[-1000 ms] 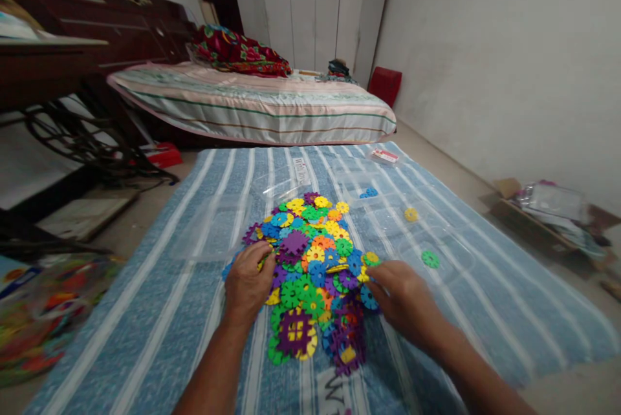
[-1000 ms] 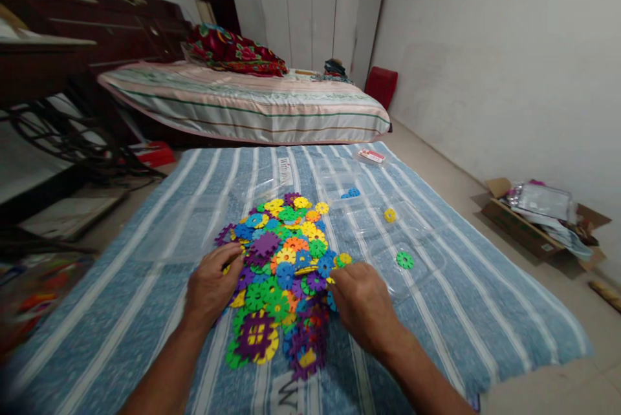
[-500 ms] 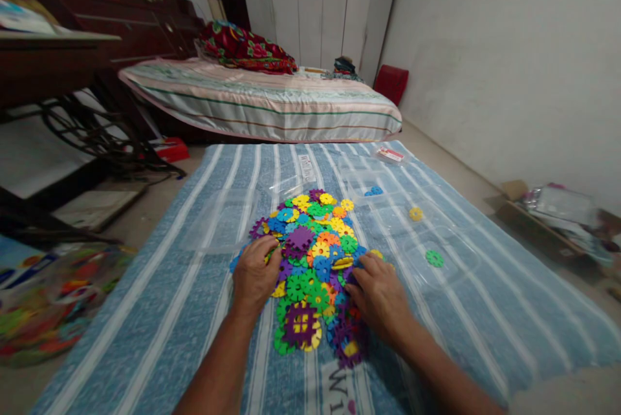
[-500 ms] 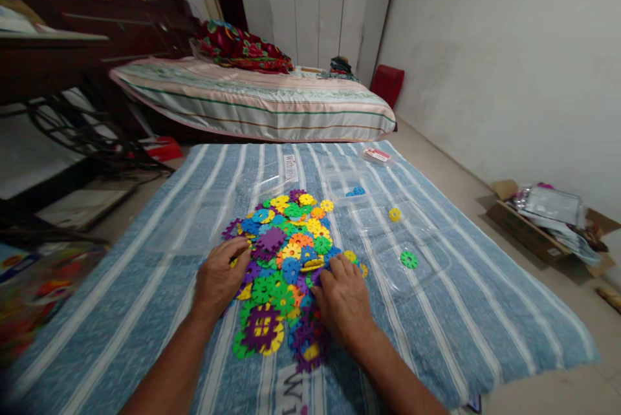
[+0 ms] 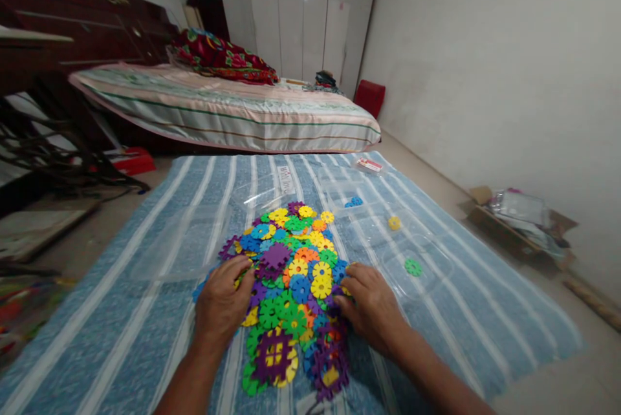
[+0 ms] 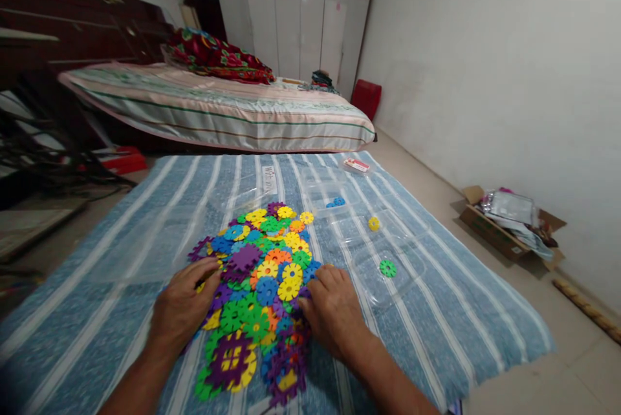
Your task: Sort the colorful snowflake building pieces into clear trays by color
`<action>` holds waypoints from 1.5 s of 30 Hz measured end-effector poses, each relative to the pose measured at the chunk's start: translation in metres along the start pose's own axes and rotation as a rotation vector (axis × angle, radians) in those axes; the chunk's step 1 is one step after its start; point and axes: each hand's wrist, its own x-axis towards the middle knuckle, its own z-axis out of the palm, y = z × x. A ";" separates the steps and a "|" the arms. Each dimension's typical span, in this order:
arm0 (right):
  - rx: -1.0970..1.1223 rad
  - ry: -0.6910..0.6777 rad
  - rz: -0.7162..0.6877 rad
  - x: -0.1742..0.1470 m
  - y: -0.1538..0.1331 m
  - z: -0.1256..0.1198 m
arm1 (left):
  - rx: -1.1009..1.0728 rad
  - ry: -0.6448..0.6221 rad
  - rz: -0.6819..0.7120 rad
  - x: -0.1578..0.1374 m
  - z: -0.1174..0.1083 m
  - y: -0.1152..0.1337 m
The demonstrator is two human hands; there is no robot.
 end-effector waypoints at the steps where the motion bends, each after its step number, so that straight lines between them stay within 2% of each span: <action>1: -0.016 -0.034 0.011 -0.001 -0.001 0.002 | 0.001 0.002 0.001 0.000 0.000 0.000; 3: -0.038 -0.059 0.028 -0.003 -0.002 0.009 | 0.006 0.008 0.001 0.000 0.001 0.000; 10: -0.012 0.095 -0.052 -0.008 0.002 0.023 | 0.004 -0.005 -0.011 -0.001 0.002 -0.003; 18: -0.094 -0.033 0.110 -0.007 -0.002 0.024 | -0.030 -0.032 -0.074 -0.001 -0.001 0.005; 24: -0.058 0.117 -0.029 -0.007 -0.001 0.022 | -0.036 -0.046 -0.088 0.000 -0.003 0.008; 28: 0.007 0.157 -0.046 -0.004 0.002 0.006 | -0.035 -0.051 -0.091 0.001 -0.004 0.010; 31: 0.011 0.167 -0.027 0.005 0.017 -0.014 | -0.031 -0.054 -0.099 0.000 -0.005 0.011; 33: -0.054 0.188 -0.014 0.017 0.039 -0.033 | -0.031 -0.058 -0.105 0.000 -0.005 0.013; 36: -0.257 0.219 0.054 0.045 0.089 -0.067 | -0.033 -0.056 -0.107 0.000 -0.005 0.013; 39: -0.506 0.250 0.261 0.072 0.139 -0.100 | -0.038 -0.051 -0.109 -0.001 -0.004 0.013; 41: -0.589 0.248 0.353 0.081 0.157 -0.111 | -0.036 -0.051 -0.114 -0.001 -0.004 0.012; 43: -0.579 0.270 0.363 0.079 0.156 -0.110 | -0.035 -0.055 -0.117 -0.001 -0.004 0.012; 45: -0.463 0.275 0.287 0.066 0.137 -0.098 | -0.037 -0.061 -0.119 -0.002 -0.004 0.012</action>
